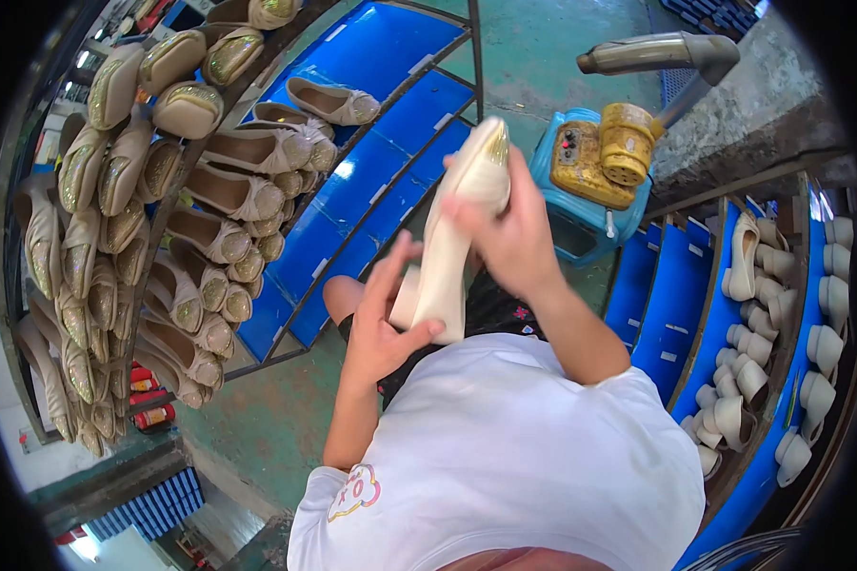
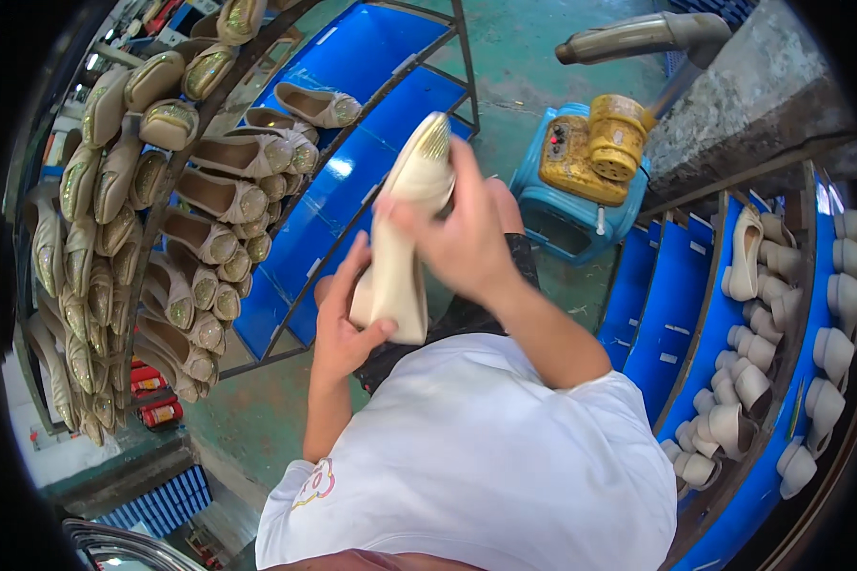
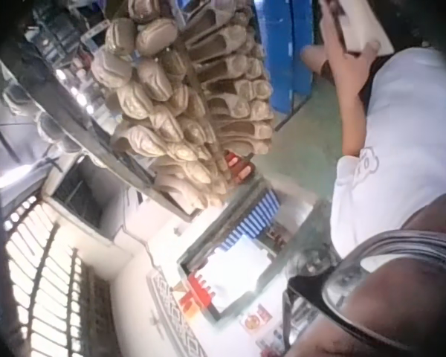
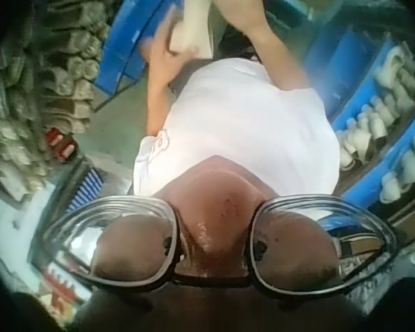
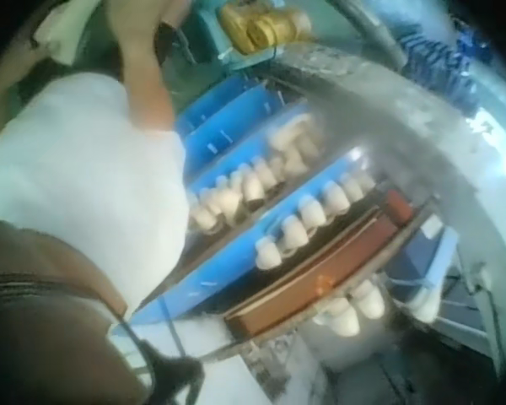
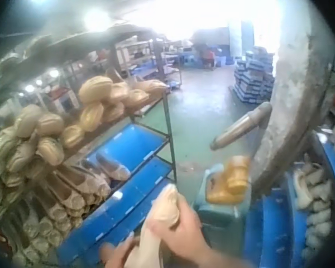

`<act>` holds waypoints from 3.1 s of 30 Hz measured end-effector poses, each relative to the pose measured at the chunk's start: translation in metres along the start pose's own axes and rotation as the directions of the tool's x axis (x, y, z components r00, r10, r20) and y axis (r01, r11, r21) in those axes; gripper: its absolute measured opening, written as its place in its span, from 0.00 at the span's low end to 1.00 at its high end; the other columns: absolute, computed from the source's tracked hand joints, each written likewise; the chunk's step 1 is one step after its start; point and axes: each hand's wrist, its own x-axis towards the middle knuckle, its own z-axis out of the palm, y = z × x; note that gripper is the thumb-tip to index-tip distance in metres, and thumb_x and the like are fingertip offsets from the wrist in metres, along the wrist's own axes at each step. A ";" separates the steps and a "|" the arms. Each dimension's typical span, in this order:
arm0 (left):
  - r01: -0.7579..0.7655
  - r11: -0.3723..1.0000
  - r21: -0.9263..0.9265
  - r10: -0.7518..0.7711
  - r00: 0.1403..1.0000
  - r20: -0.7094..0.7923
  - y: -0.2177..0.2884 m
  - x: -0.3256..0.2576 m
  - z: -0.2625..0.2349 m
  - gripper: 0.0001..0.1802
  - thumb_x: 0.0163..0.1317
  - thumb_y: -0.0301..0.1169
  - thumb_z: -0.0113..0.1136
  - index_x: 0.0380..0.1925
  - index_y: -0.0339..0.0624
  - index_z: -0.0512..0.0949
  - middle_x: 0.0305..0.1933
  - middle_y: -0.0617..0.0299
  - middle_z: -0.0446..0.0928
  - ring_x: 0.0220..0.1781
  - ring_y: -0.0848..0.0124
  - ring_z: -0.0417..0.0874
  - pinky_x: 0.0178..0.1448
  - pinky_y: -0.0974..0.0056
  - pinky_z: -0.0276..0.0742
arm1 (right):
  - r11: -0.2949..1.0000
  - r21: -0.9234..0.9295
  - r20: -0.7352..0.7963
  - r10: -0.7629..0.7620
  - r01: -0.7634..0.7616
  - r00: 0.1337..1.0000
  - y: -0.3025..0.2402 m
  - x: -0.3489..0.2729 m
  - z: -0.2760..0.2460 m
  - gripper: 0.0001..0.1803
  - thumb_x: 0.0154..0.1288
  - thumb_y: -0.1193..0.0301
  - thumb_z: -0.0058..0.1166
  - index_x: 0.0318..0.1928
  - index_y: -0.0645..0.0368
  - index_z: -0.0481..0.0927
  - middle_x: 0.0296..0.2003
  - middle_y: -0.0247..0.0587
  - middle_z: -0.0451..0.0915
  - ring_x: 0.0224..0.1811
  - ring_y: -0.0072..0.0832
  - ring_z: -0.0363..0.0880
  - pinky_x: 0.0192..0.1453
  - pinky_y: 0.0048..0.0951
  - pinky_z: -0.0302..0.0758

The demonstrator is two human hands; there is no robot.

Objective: Inspecting shoes from a rack and applying glue using a syringe in a factory setting.

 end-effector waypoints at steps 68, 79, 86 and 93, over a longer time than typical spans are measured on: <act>0.141 0.716 -0.683 -0.399 0.886 -0.236 -0.026 -0.053 -0.023 0.28 0.80 0.49 0.44 0.61 0.36 0.73 0.56 0.53 0.80 0.59 0.66 0.83 0.64 0.60 0.79 | 0.839 -0.209 0.318 -0.427 0.502 0.846 -0.046 -0.022 0.022 0.18 0.55 0.72 0.79 0.46 0.63 0.89 0.40 0.42 0.92 0.38 0.25 0.89 0.41 0.23 0.73; 0.170 0.512 -0.842 -0.412 0.909 -0.066 -0.034 -0.049 -0.016 0.29 0.81 0.48 0.43 0.67 0.36 0.71 0.63 0.52 0.79 0.65 0.64 0.80 0.70 0.58 0.76 | 0.986 0.068 0.368 -0.165 0.150 0.915 -0.031 -0.033 0.037 0.30 0.57 0.74 0.79 0.58 0.69 0.80 0.56 0.52 0.85 0.62 0.39 0.82 0.68 0.38 0.77; -0.155 0.975 -0.158 0.105 0.953 -0.286 -0.011 -0.021 -0.017 0.34 0.80 0.49 0.52 0.70 0.29 0.68 0.72 0.47 0.72 0.76 0.57 0.71 0.81 0.53 0.61 | 0.855 -0.183 0.389 -0.390 0.485 0.835 0.002 -0.036 0.032 0.29 0.50 0.74 0.82 0.53 0.64 0.83 0.45 0.41 0.89 0.43 0.29 0.90 0.48 0.26 0.82; -0.569 0.810 0.141 0.585 0.774 -0.242 0.075 0.003 -0.026 0.37 0.51 0.41 0.85 0.54 0.27 0.81 0.54 0.43 0.84 0.56 0.56 0.87 0.61 0.56 0.83 | 0.824 -0.157 0.363 -0.465 0.545 0.808 -0.002 -0.039 0.040 0.25 0.49 0.74 0.82 0.48 0.64 0.84 0.41 0.40 0.88 0.36 0.29 0.88 0.39 0.26 0.79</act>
